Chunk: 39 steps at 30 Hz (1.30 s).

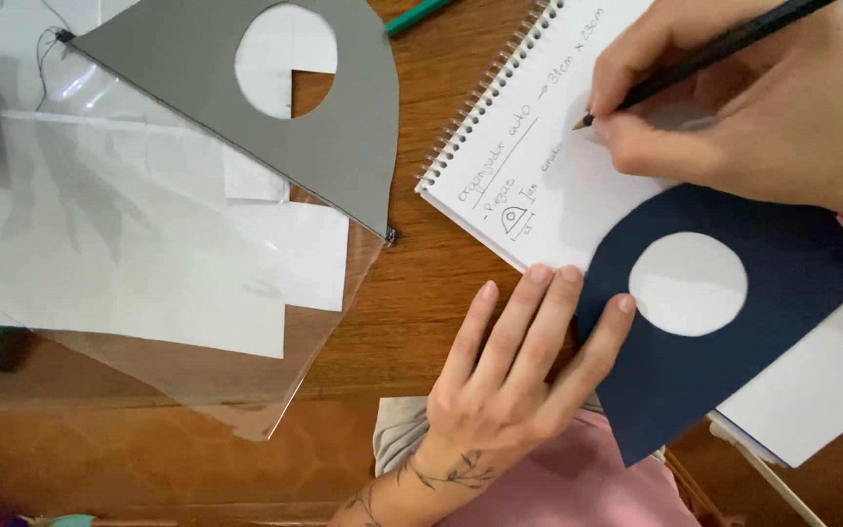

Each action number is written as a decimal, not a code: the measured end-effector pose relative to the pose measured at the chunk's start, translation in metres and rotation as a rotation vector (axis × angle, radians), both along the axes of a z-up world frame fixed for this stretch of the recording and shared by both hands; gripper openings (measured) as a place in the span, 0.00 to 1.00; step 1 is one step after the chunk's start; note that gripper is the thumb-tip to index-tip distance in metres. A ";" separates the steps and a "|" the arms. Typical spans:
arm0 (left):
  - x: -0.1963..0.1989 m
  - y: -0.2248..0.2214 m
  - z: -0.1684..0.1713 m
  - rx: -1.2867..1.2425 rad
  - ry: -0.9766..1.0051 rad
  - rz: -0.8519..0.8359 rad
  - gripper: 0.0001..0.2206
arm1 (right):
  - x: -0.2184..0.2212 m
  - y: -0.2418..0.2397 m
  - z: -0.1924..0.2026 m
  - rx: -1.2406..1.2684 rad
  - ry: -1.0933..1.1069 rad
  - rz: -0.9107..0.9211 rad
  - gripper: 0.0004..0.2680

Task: Designing a craft project by drawing diagrams and measuring paper cut-outs in a notebook

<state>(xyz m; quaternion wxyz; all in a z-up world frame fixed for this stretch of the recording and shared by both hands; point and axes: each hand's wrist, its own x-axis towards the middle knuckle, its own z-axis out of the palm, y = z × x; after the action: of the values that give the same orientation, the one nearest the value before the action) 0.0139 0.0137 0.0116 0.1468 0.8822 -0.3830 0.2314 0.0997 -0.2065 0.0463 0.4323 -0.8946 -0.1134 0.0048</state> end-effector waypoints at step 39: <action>0.008 0.005 0.000 0.020 0.034 -0.018 0.10 | -0.007 0.011 -0.003 -0.116 0.028 -0.102 0.04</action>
<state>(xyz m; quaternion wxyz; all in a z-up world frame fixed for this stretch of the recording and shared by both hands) 0.0215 0.0190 0.0112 0.1467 0.8839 -0.3906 0.2112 0.0929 -0.1950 0.0434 0.3807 -0.9227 -0.0612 0.0018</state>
